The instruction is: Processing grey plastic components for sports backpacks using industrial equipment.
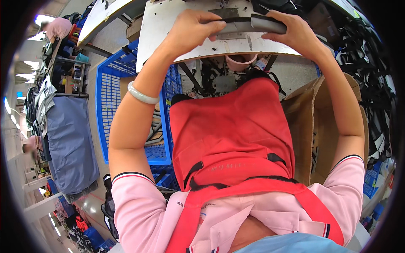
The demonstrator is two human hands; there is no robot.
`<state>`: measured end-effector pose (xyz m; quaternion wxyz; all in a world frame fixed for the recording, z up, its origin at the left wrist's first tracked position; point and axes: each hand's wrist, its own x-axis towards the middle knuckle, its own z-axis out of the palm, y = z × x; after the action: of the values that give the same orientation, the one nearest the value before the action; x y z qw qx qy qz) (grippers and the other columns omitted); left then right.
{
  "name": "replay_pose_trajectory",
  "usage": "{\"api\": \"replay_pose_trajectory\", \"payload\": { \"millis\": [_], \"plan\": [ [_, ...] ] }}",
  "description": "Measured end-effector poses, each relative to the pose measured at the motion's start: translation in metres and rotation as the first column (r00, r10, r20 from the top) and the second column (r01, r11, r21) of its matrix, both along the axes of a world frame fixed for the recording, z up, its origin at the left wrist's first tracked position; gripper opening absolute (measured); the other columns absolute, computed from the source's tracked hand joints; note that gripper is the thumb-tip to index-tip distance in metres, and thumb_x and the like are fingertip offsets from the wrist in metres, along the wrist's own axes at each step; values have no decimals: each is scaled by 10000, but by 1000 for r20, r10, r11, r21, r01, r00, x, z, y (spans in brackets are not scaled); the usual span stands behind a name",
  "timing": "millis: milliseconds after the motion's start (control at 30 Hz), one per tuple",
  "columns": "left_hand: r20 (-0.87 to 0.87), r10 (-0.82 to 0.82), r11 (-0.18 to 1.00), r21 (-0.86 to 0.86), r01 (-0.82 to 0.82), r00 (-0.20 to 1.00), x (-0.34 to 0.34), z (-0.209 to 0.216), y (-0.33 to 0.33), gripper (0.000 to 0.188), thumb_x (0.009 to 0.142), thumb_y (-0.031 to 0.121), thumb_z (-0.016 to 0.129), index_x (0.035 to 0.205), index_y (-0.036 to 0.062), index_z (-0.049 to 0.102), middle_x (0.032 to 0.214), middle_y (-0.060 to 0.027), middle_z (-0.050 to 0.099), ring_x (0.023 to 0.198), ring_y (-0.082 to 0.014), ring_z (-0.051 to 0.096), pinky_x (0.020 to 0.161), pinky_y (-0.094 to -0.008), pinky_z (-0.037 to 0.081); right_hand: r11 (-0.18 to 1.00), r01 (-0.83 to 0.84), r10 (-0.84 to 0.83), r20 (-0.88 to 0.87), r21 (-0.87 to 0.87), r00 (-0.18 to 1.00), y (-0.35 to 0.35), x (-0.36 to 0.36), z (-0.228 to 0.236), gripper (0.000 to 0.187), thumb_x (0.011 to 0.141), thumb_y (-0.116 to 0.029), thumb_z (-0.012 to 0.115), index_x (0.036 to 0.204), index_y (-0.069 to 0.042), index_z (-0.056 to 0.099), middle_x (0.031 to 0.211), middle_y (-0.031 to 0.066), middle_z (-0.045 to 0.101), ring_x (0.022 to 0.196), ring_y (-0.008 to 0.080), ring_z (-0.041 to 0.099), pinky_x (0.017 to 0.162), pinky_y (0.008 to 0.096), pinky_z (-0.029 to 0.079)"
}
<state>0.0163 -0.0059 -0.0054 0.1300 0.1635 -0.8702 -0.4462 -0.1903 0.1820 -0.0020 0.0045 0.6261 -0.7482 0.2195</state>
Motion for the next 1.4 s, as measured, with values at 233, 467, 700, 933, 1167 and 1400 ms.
{"api": "replay_pose_trajectory", "payload": {
  "millis": [233,467,700,933,1167,1400],
  "plan": [
    [-8,89,996,15,-89,996,-19,-5,-20,307,856,273,686,1005,9,734,664,-46,651,527,-74,498,485,-227,410,999,38,-36,-36,32,999,-19,-13,4,621,781,-381,760,1229,14,588,1078,220,664,971,358,642,870,379,485],
    [-30,88,991,107,-84,996,-20,-3,-29,287,865,243,679,998,-6,733,667,-52,647,518,-69,483,490,-223,398,988,44,-36,-54,146,998,-24,-8,30,515,748,-414,761,1046,-7,657,883,232,673,862,400,649,754,441,512],
    [-40,85,973,217,-75,996,-33,-6,-41,273,925,223,629,1071,8,711,733,-45,649,593,-69,506,555,-203,397,994,15,-10,-43,109,999,-36,-25,31,625,757,-437,761,1133,41,618,939,262,661,892,391,652,780,427,507],
    [-63,55,987,-148,-64,996,-11,-21,-34,279,850,265,699,910,-4,741,745,-68,694,636,-120,593,620,-287,495,964,-254,221,-301,-74,928,-15,31,-9,245,743,-112,692,952,-23,602,984,144,608,1004,337,594,831,410,506],
    [-74,-93,966,233,108,993,-36,-16,38,301,892,269,649,920,-25,707,718,-49,657,658,-105,578,633,-257,482,886,-326,439,-366,331,821,-27,137,-71,107,768,-121,592,863,-72,595,939,124,654,973,273,634,892,412,490],
    [213,-116,903,429,13,970,30,-32,-5,298,914,274,621,856,-3,717,742,-47,679,629,-85,558,602,-235,462,993,-116,116,48,-9,992,4,13,-13,416,768,-139,719,1155,-58,589,962,176,655,965,398,609,847,450,497]
  ]
}}
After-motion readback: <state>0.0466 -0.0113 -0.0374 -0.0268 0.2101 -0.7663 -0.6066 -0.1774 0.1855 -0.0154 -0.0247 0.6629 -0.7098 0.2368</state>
